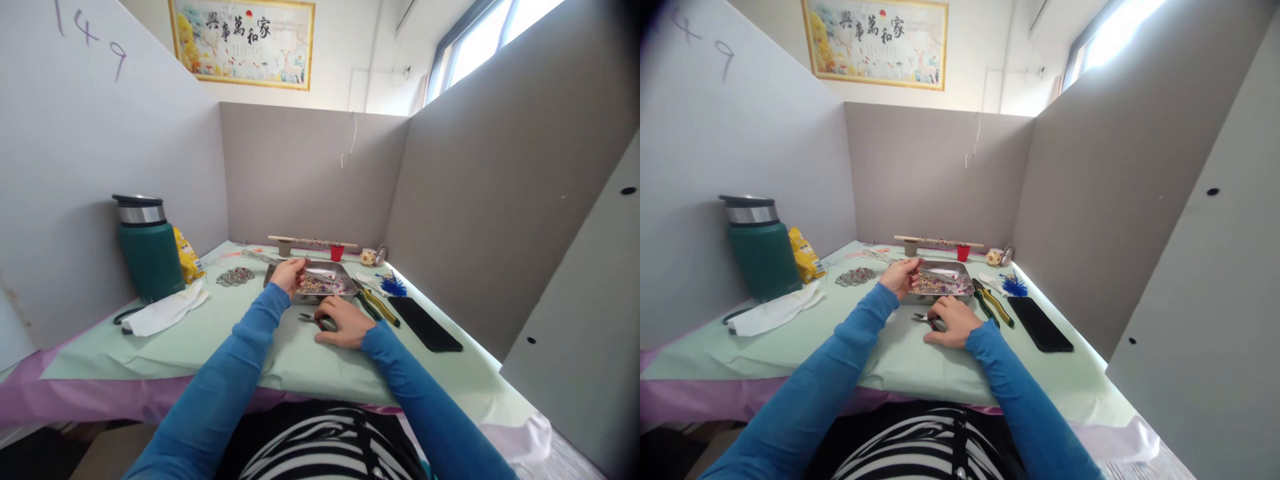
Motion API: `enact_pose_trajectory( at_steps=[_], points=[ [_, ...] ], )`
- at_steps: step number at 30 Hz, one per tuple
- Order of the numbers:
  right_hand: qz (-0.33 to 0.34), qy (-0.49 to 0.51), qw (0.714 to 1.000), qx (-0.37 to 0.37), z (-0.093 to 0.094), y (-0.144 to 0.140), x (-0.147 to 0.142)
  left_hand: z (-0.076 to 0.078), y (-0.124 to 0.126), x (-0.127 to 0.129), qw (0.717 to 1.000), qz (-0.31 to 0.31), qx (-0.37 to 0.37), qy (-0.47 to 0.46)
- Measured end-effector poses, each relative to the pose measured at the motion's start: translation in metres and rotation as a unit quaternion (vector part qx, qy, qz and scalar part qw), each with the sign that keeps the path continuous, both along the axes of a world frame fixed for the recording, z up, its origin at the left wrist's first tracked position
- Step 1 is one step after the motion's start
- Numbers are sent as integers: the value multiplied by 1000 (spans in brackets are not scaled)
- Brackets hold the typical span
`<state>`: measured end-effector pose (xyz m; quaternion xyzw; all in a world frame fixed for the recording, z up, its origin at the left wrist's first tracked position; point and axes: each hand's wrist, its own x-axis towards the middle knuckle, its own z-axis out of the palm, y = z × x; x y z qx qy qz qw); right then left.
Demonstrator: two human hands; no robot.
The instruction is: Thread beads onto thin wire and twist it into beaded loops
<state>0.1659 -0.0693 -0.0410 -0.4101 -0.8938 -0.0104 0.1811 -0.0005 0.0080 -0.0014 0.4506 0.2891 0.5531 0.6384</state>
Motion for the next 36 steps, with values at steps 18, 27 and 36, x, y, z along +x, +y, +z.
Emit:
enact_pose_trajectory(
  at_steps=[18, 27, 36],
  points=[
    [-59, 356, 921, -146, 1, 14, 3, -2, -4, 5, 972, 115, 132, 160],
    [152, 714, 492, -474, 17, 14, 25, -2, -11, 10, 978, 62, 110, 169],
    [-19, 593, 727, -346, 7, 16, 2, -2, -16, 13, 987, -33, 114, 112]
  ],
)
